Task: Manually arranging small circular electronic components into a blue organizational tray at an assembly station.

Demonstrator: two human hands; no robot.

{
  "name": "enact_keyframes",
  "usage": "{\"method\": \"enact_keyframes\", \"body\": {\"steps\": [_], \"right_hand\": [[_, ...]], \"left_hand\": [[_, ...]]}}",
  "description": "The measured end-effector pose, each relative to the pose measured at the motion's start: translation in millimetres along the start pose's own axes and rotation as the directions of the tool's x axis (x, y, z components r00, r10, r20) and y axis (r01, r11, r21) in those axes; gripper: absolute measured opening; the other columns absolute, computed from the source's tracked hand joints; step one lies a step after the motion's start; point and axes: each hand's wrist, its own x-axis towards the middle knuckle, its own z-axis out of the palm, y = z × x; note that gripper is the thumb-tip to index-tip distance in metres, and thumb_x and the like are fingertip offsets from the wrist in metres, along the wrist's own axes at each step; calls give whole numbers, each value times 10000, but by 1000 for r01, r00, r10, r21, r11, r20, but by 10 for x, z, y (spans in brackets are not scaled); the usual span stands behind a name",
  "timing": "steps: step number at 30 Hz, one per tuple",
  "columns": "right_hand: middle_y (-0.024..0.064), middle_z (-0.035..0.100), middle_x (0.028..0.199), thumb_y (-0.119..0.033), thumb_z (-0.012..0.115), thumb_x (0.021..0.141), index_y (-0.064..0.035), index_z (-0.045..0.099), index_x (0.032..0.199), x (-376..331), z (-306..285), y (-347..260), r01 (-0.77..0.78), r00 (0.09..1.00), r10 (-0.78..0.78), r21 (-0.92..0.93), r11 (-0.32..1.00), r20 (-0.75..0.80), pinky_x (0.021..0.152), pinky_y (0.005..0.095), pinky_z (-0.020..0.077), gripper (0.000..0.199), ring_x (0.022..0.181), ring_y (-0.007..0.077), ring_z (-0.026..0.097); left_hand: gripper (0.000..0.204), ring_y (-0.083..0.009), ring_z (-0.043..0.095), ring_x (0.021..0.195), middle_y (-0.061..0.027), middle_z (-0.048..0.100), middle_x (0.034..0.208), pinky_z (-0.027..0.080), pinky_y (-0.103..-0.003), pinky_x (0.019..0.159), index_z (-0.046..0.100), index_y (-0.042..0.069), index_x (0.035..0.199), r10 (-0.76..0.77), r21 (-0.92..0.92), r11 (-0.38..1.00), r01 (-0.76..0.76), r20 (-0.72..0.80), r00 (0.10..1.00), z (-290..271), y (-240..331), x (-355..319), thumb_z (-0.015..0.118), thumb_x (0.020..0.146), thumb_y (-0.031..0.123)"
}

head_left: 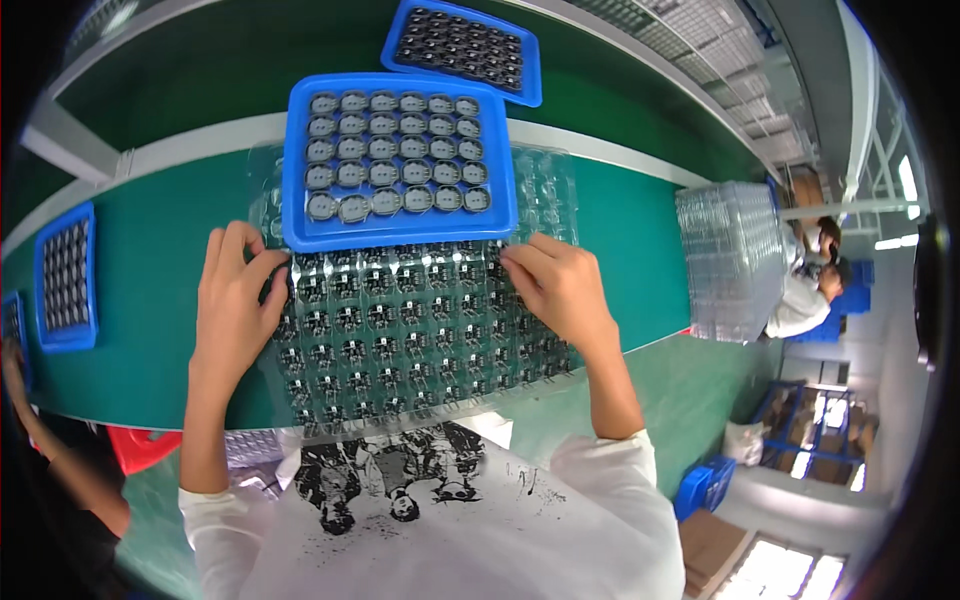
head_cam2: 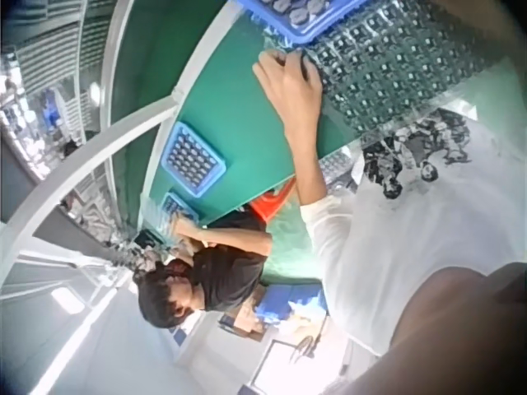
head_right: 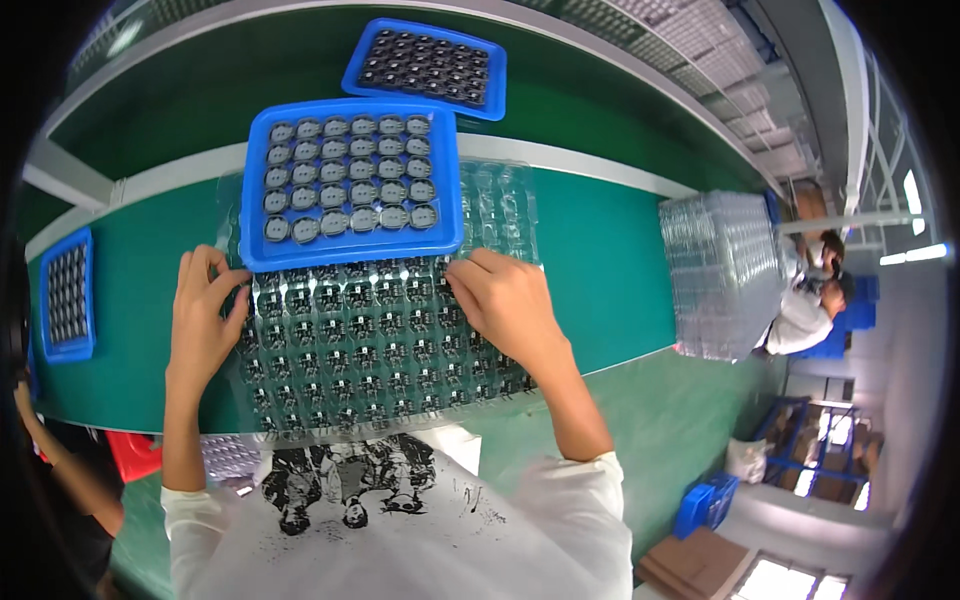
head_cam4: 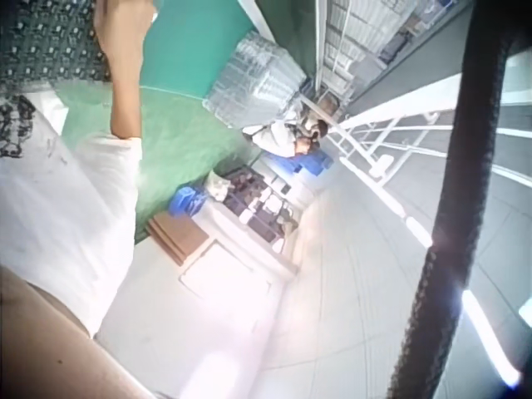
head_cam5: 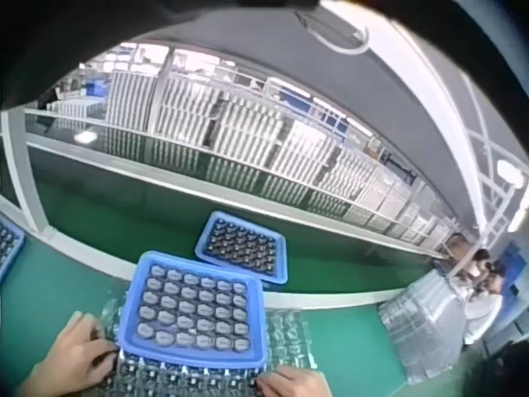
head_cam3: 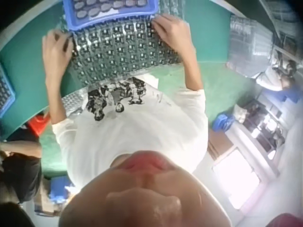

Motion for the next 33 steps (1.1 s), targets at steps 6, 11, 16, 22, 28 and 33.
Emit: {"method": "enact_keyframes", "body": {"steps": [6,11,16,22,28,33], "right_hand": [[92,557,684,-7,700,796,-10,680,873,288,-289,-48,-24,997,36,187,982,-63,493,324,411,80,547,217,527],[90,546,713,-18,692,806,-19,683,891,566,-126,-52,56,998,-57,-52,997,-9,506,328,409,85,559,215,529],[92,551,714,-25,709,791,-24,695,884,561,-26,-19,51,999,-51,-76,996,-2,516,342,411,94,563,228,534],[99,570,733,-22,706,792,-20,699,890,586,28,-26,75,997,-75,-71,995,0,532,351,427,99,576,235,551],[121,584,764,-6,697,796,1,684,917,568,56,17,92,995,-92,-27,995,25,557,343,444,122,632,263,582],[87,527,694,18,707,793,-1,673,960,460,-97,-207,-52,999,52,26,998,-2,498,292,388,172,548,166,493]], "left_hand": [[139,-283,508,856,-104,523,959,445,-380,736,627,-22,835,43,-80,996,-45,-30,999,-31,-41,-39,659,699,-27],[149,-259,510,832,-84,536,979,449,-369,736,619,-14,841,8,-167,986,-8,-2,1000,-60,-81,-109,665,700,-23],[162,-248,518,778,-86,536,947,453,-361,707,608,-5,853,-2,-275,961,-19,-75,997,0,-154,-104,674,707,-34],[150,-234,534,727,-87,536,914,459,-351,651,606,3,869,-45,-287,958,12,-110,993,20,-204,-141,665,742,-50],[132,-228,536,697,-87,538,908,458,-353,627,615,5,863,-61,-265,963,40,-71,996,-36,-203,-133,664,750,-40],[133,-249,542,759,-82,515,863,449,-356,648,626,12,854,16,-366,930,-21,-16,1000,-74,-207,-163,685,735,3]]}}
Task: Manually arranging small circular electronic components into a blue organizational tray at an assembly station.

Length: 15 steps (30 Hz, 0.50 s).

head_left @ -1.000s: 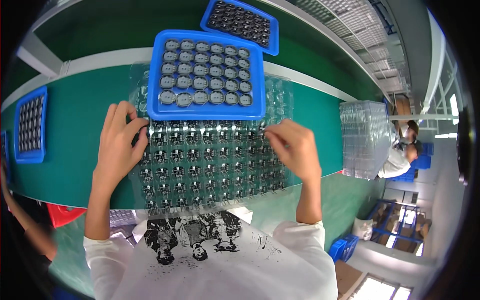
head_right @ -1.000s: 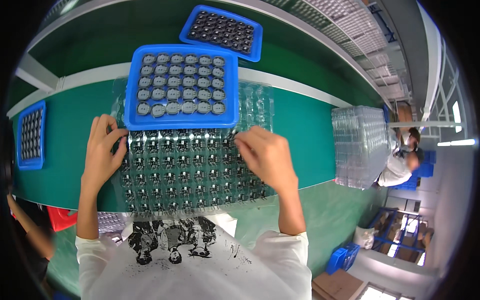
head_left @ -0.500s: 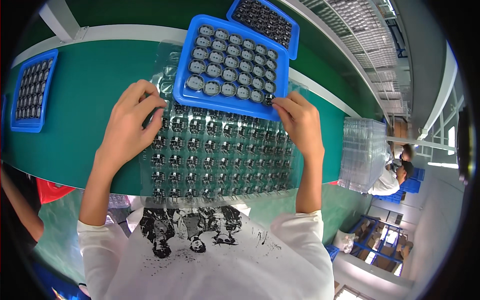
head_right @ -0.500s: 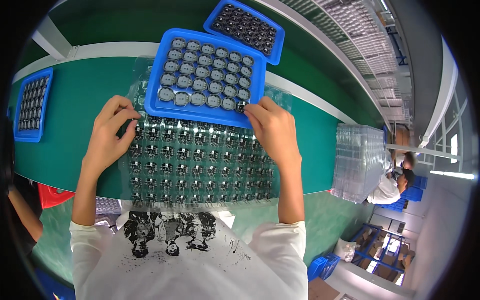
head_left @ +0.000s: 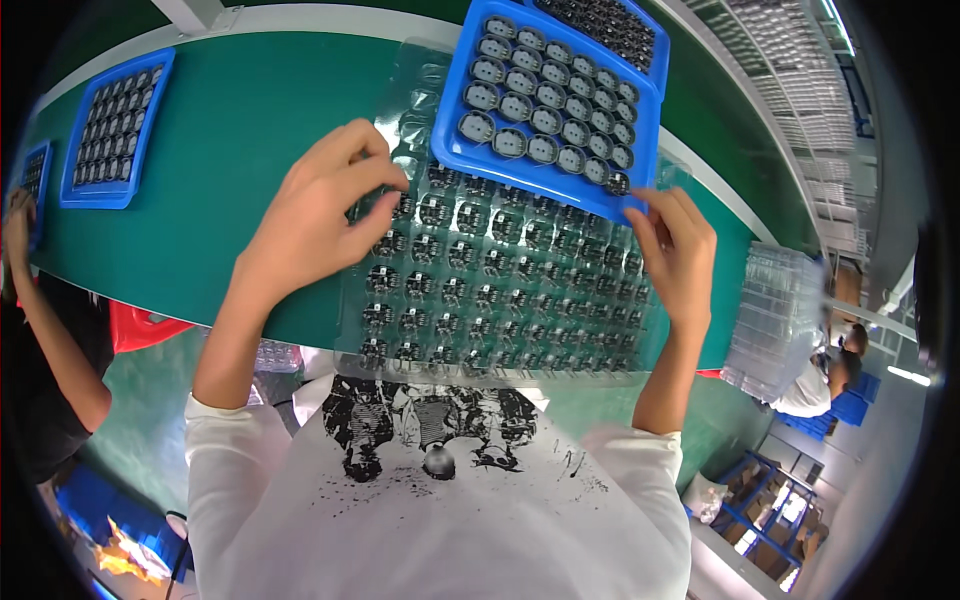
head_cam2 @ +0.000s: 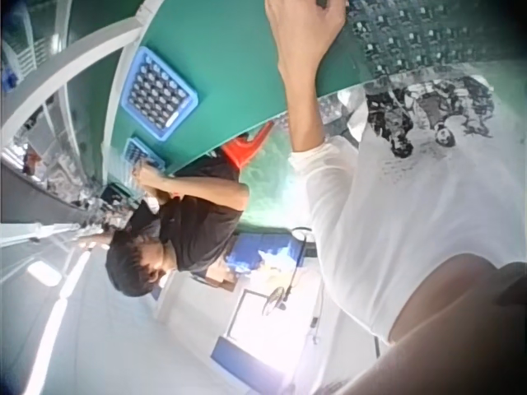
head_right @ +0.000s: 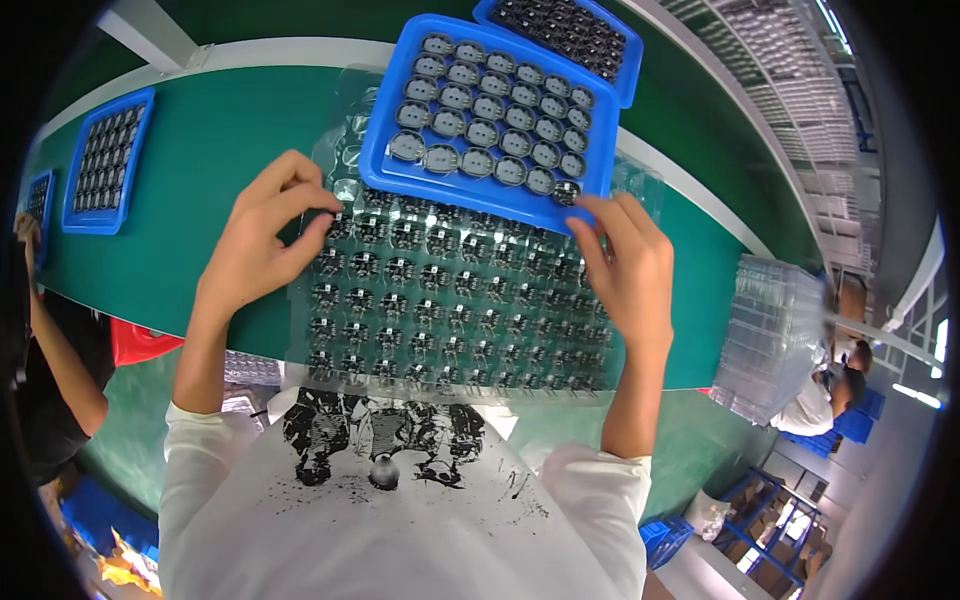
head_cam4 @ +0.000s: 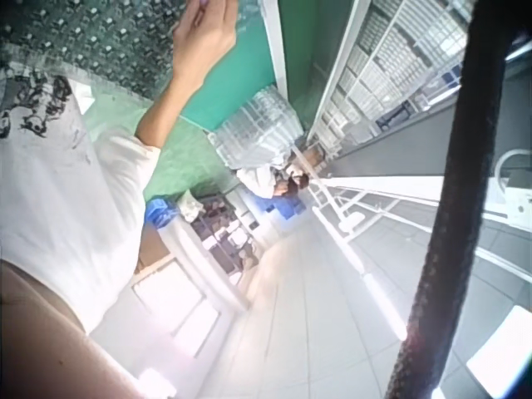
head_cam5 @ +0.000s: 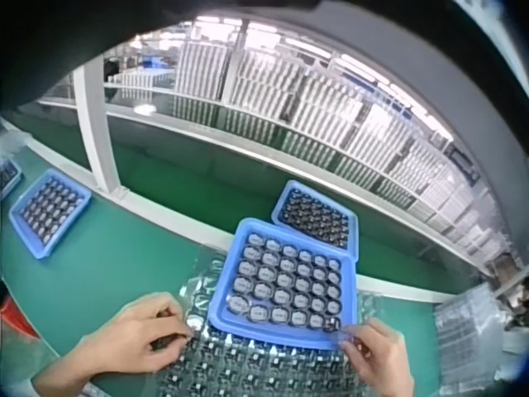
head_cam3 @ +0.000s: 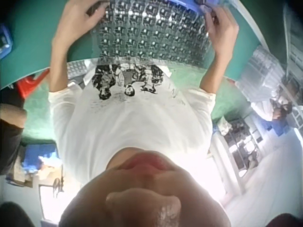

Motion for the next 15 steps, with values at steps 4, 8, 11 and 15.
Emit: {"method": "enact_keyframes", "body": {"steps": [4,8,11,15], "right_hand": [[75,521,662,15,714,791,-3,677,933,-210,-1,-100,20,998,-28,143,990,54,477,282,366,147,522,154,479],[94,583,687,3,716,785,-8,684,922,-368,178,-79,22,995,-35,130,991,97,480,307,396,141,523,183,520],[115,621,708,-48,712,794,-26,693,938,-388,263,-111,-2,998,4,-32,999,61,506,355,440,147,537,262,565],[124,648,740,-38,705,793,-32,691,948,-405,415,-41,-6,1000,7,-106,994,12,519,362,461,155,569,288,594]], "left_hand": [[156,-253,524,809,-81,486,836,433,-356,707,632,8,854,-58,191,981,39,96,994,-9,152,-116,706,719,39],[113,-253,519,812,-79,479,829,428,-363,718,634,6,844,-66,319,948,18,139,988,20,189,-95,688,746,23],[78,-259,540,802,-80,507,833,444,-374,716,623,1,835,-46,276,961,-3,172,984,-52,241,-26,666,771,7],[72,-267,565,794,-86,548,829,459,-376,708,616,-3,837,-48,144,989,32,109,993,-177,336,42,666,785,5]]}}
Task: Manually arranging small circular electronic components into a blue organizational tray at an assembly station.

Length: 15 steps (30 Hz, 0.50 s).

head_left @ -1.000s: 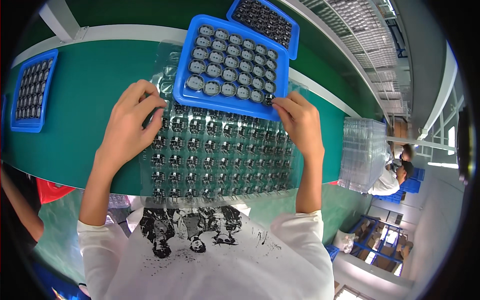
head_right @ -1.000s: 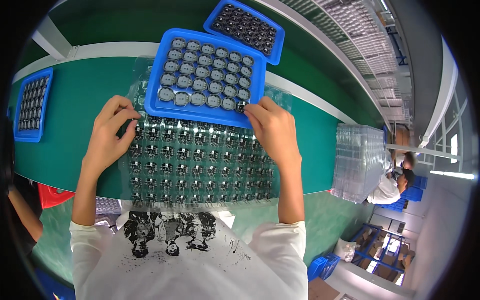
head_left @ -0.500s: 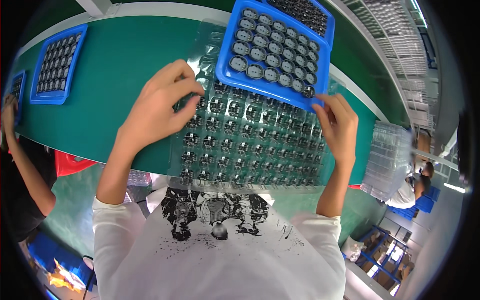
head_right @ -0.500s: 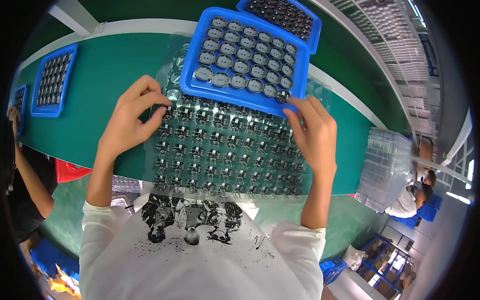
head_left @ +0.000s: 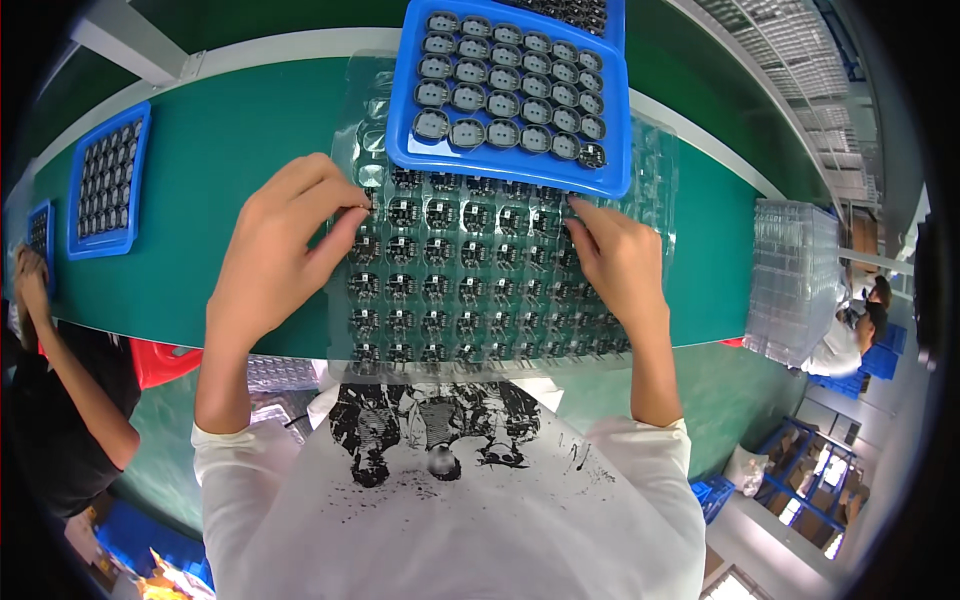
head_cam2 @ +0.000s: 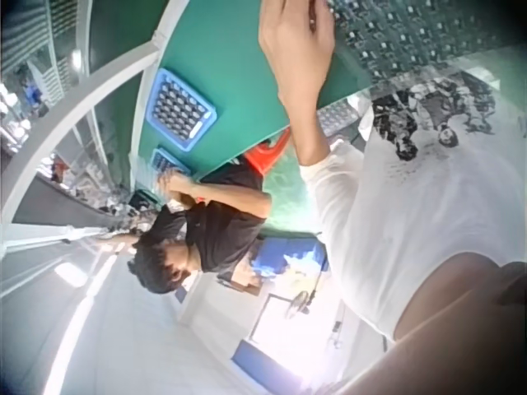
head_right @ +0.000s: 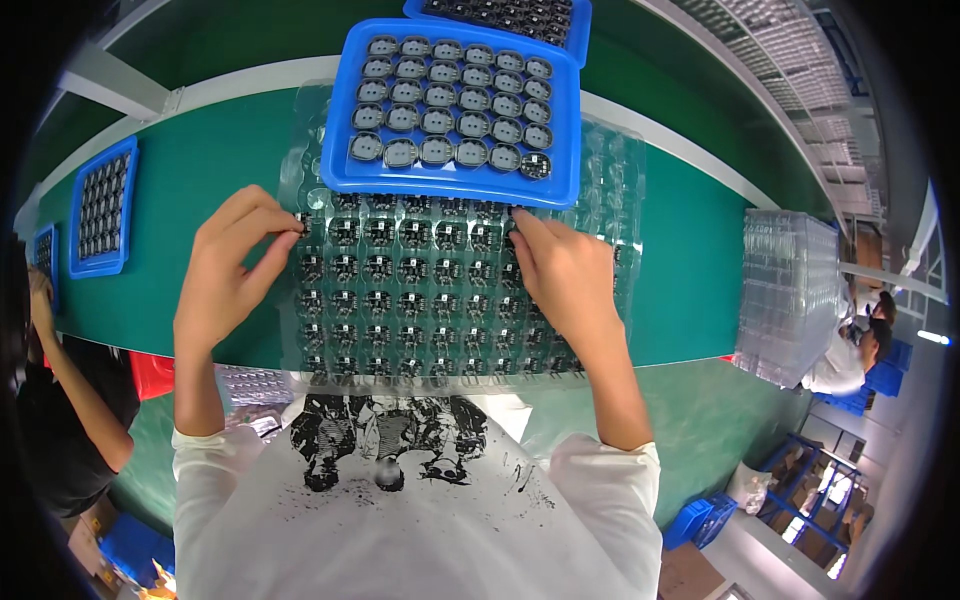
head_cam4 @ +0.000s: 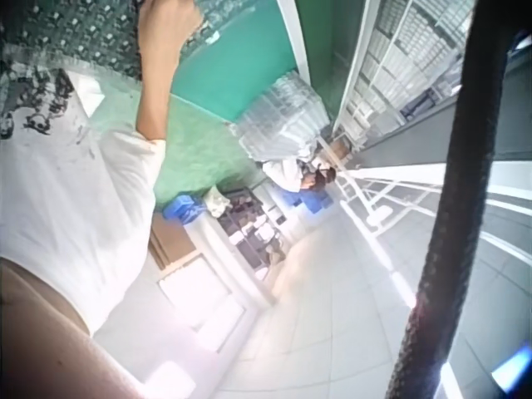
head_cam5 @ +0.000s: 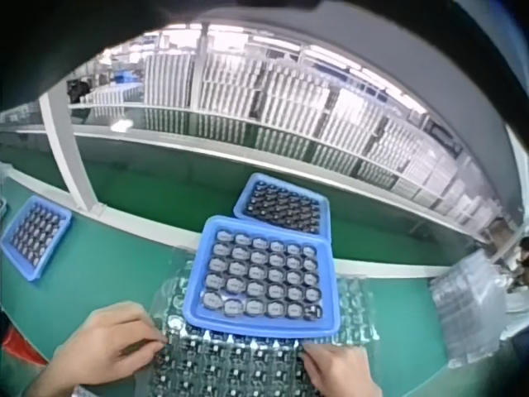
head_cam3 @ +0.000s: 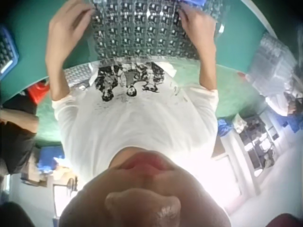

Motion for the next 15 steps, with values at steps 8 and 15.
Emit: {"method": "enact_keyframes", "body": {"steps": [8,15], "right_hand": [[111,642,713,-4,718,786,-29,690,895,-44,-185,-25,24,987,2,158,987,-158,507,299,446,115,548,215,582],[73,495,660,22,725,775,-3,674,877,354,-461,53,120,974,-92,129,984,-207,479,287,355,117,535,152,464]], "left_hand": [[77,-275,555,809,-95,580,825,459,-367,713,633,5,866,135,40,991,-131,-120,984,22,-68,416,673,801,11],[76,-269,543,864,-88,578,853,472,-385,751,663,12,866,245,109,965,-237,-67,967,214,-211,687,677,798,43]]}}
